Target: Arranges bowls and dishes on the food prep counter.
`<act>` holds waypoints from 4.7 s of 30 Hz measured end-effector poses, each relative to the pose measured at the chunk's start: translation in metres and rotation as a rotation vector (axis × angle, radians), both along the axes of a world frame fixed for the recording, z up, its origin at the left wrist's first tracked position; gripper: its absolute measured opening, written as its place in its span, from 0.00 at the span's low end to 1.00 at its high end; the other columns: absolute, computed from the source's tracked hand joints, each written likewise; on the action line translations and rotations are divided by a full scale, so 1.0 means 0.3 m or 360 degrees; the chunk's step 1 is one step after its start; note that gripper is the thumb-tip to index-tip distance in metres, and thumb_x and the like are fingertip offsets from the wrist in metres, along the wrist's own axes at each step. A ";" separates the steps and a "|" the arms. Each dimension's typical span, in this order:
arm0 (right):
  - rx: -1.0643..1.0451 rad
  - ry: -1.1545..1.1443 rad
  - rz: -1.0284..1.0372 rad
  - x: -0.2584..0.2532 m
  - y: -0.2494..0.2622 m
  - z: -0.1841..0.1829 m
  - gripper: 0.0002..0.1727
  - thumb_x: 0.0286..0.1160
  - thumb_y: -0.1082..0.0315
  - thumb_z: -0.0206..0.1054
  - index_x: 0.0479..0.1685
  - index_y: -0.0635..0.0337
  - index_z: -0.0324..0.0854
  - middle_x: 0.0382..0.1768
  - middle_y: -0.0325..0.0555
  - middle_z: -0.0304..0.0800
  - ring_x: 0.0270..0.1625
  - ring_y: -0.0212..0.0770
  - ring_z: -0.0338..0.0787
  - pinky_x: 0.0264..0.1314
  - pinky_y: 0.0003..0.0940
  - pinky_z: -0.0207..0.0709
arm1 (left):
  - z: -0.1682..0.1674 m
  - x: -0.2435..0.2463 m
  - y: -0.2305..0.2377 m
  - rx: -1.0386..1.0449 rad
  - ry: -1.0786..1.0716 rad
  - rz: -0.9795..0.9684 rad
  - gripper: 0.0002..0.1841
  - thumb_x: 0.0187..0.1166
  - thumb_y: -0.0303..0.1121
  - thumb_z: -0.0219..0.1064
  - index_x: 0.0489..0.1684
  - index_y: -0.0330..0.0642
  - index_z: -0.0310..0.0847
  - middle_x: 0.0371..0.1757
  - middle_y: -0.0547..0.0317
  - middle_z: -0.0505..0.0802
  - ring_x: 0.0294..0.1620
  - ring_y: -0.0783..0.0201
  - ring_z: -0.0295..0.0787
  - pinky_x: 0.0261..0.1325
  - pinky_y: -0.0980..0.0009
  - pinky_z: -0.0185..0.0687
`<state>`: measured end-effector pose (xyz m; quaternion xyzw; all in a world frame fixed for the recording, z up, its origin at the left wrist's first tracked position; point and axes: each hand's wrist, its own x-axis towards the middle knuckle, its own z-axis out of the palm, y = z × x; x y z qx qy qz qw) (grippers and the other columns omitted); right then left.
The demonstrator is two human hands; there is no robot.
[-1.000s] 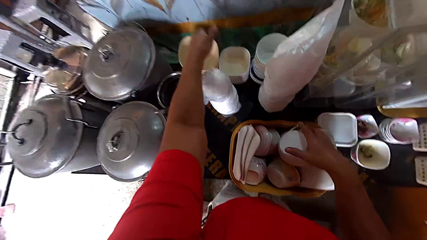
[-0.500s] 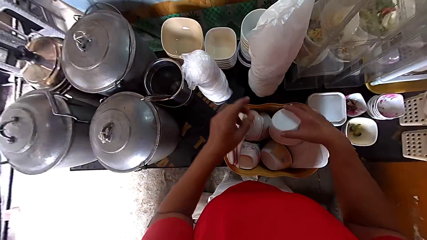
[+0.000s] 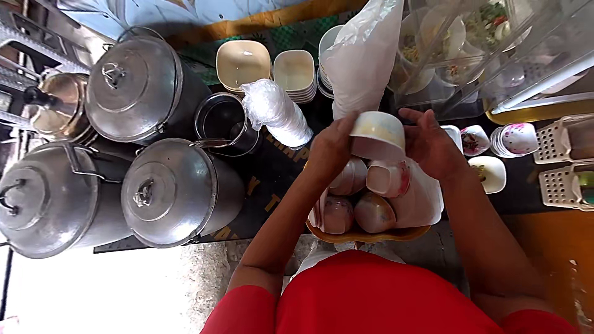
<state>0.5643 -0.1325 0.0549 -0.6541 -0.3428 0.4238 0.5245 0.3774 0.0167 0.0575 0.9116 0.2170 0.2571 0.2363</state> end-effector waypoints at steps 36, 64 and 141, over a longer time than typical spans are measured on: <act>-0.0789 -0.0934 -0.0061 -0.285 -0.369 -0.025 0.21 0.89 0.59 0.58 0.61 0.69 0.86 0.48 0.63 0.93 0.46 0.55 0.94 0.54 0.55 0.86 | -0.077 0.379 0.599 -0.0862 0.0222 0.0456 0.17 0.83 0.26 0.61 0.65 0.22 0.78 0.61 0.35 0.87 0.59 0.56 0.86 0.66 0.65 0.79; -0.0412 0.0152 -0.0073 -0.335 -0.288 -0.032 0.15 0.92 0.66 0.49 0.58 0.64 0.80 0.26 0.31 0.82 0.19 0.21 0.77 0.24 0.16 0.74 | -0.024 -0.204 -0.053 -0.0721 -0.0076 -0.0389 0.26 0.80 0.42 0.68 0.70 0.31 0.82 0.65 0.40 0.89 0.64 0.50 0.87 0.67 0.50 0.82; -0.0820 -0.0675 0.0505 -0.205 0.189 -0.269 0.19 0.87 0.69 0.54 0.70 0.58 0.83 0.63 0.66 0.87 0.71 0.65 0.83 0.71 0.67 0.71 | -0.192 -0.300 -0.188 -0.0379 0.0086 0.0279 0.32 0.74 0.17 0.62 0.84 0.36 0.72 0.86 0.32 0.71 0.88 0.39 0.65 0.88 0.47 0.61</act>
